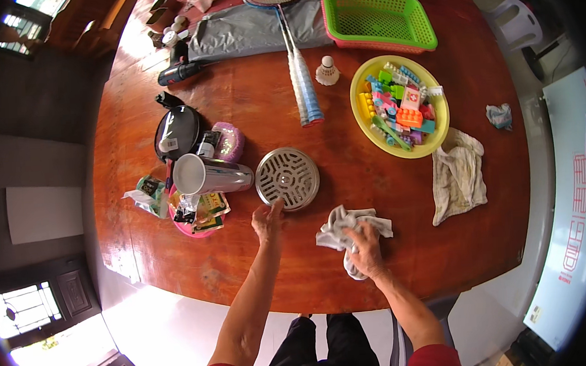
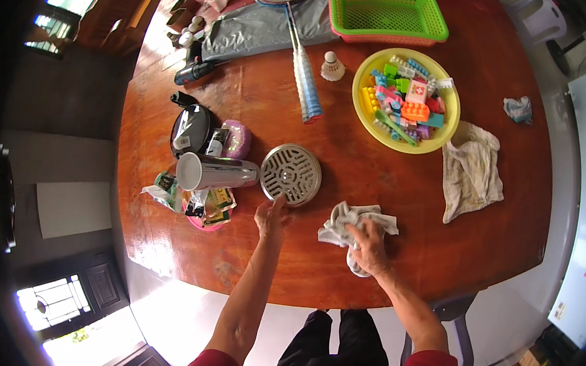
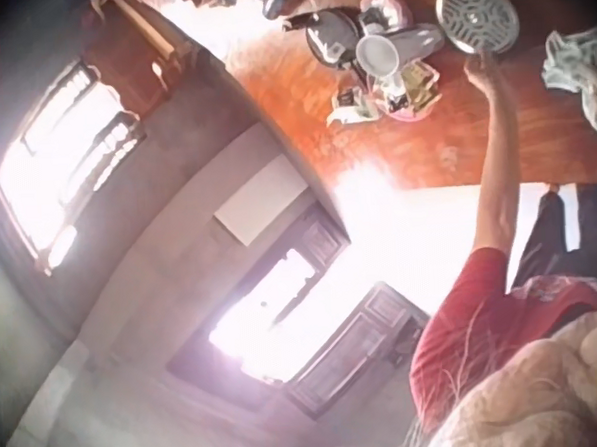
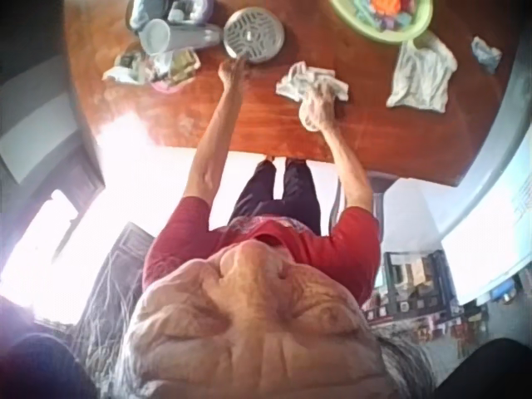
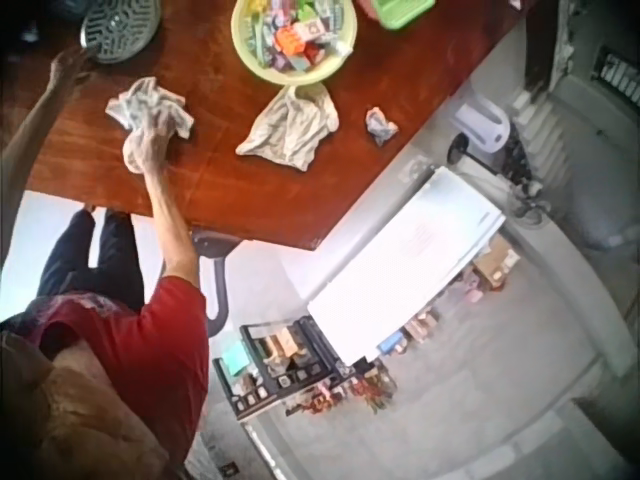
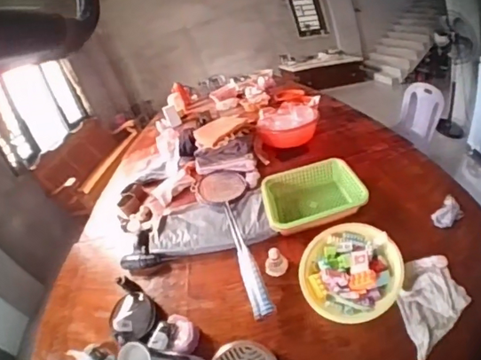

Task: The person wipes a wooden table surface and various items on it using a white cloth. They clean a metal trivet, a cylindrical container, a pink plastic bowl, and several small packaged food items, placing the cleaned packages into the bowl.

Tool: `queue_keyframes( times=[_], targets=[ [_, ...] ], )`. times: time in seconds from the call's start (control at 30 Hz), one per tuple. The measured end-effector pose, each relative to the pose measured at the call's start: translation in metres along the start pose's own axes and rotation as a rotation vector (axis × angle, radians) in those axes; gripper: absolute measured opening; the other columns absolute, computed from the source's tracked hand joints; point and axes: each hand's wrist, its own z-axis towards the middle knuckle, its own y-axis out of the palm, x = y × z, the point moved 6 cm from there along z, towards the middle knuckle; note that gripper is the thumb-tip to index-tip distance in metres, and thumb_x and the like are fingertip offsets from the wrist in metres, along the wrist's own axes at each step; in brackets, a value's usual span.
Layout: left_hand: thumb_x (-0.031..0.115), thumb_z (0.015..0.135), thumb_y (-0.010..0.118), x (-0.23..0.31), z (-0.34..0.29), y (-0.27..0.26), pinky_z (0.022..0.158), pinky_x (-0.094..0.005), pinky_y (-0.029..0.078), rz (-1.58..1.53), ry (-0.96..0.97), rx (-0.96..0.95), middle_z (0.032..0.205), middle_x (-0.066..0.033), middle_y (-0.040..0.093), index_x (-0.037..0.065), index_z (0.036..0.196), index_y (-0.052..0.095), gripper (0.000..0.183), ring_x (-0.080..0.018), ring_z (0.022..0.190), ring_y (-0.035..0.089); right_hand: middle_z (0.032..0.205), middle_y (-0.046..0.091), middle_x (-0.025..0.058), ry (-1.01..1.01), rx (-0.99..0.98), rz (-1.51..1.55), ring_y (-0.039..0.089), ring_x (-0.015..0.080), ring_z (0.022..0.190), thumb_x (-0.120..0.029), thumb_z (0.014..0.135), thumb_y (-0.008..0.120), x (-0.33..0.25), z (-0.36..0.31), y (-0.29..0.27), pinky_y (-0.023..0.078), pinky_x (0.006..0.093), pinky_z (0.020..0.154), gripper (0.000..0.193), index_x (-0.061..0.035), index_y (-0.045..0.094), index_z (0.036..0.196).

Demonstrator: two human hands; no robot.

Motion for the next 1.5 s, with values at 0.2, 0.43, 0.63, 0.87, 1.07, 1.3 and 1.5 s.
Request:
queue_keyframes(
  times=[0.2,0.43,0.63,0.87,1.07,1.3,1.5],
  targets=[
    [0.021,0.071,0.081,-0.004,0.014,0.003,0.053,-0.0284,0.048,-0.013,0.135,0.125,0.082,-0.0089,0.063,0.0,0.091,0.057,0.038,-0.0142,0.068,0.059,0.116,0.052,0.018,-0.105,0.301,0.08,0.051,0.035,0.111,-0.001,0.072,0.07,-0.066,0.159,-0.024,0.043,0.0414,0.092,0.048,-0.0084,0.059,0.119],
    [0.013,0.078,0.076,0.008,-0.007,0.018,0.068,-0.028,0.051,-0.344,0.286,-0.089,0.081,-0.006,0.06,0.004,0.096,0.043,0.038,-0.0144,0.076,0.059,0.128,0.05,0.0154,-0.105,0.214,0.144,0.051,0.0351,0.115,-0.004,0.069,0.074,-0.048,0.18,0.042,0.043,0.0418,0.096,0.055,-0.0154,0.059,0.121],
    [0.009,0.078,0.073,0.024,-0.035,0.044,0.072,-0.0322,0.056,-0.453,0.099,-0.386,0.09,-0.0043,0.061,0.004,0.105,0.051,0.036,-0.0147,0.079,0.062,0.12,0.055,0.0151,0.093,0.153,0.631,0.054,0.0273,0.111,-0.008,0.084,0.063,-0.016,0.163,0.033,0.042,0.0357,0.095,0.044,-0.01,0.054,0.127],
    [-0.004,0.077,0.06,-0.004,-0.07,0.021,0.066,-0.032,0.056,-0.524,-0.006,-0.504,0.093,-0.0064,0.061,0.003,0.114,0.05,0.039,-0.0162,0.077,0.062,0.126,0.051,0.0229,0.124,0.242,0.326,0.05,0.0381,0.116,-0.005,0.081,0.061,-0.047,0.067,0.016,0.041,0.0402,0.097,0.044,0.0011,0.053,0.124],
    [-0.005,0.077,0.059,-0.021,-0.121,-0.02,0.074,-0.0359,0.057,-0.786,-0.07,-0.447,0.104,-0.0074,0.061,0.005,0.12,0.047,0.046,-0.0195,0.091,0.063,0.132,0.045,0.0221,-0.078,0.071,0.092,0.047,0.0402,0.121,0.001,0.07,0.069,-0.121,-0.02,-0.006,0.043,0.0432,0.098,0.045,-0.0013,0.061,0.114],
    [-0.005,0.076,0.059,0.018,-0.158,-0.101,0.084,-0.0303,0.05,-0.553,0.064,-0.662,0.118,-0.0073,0.057,0.008,0.138,0.038,0.067,-0.0167,0.099,0.059,0.119,0.054,0.0147,-0.008,-0.087,0.308,0.055,0.0353,0.109,0.005,0.064,0.073,-0.205,-0.016,-0.057,0.053,0.0401,0.082,0.047,-0.006,0.064,0.109],
    [0.003,0.08,0.064,0.018,-0.204,-0.189,0.082,-0.0293,0.051,-0.252,0.145,-0.91,0.103,-0.0059,0.062,0.007,0.108,0.062,0.029,-0.0159,0.094,0.06,0.118,0.056,0.0067,-0.757,-0.311,-0.152,0.051,0.0261,0.115,-0.013,0.059,0.077,-0.377,0.001,-0.005,0.039,0.0421,0.094,0.053,-0.0175,0.067,0.11]
  ],
)
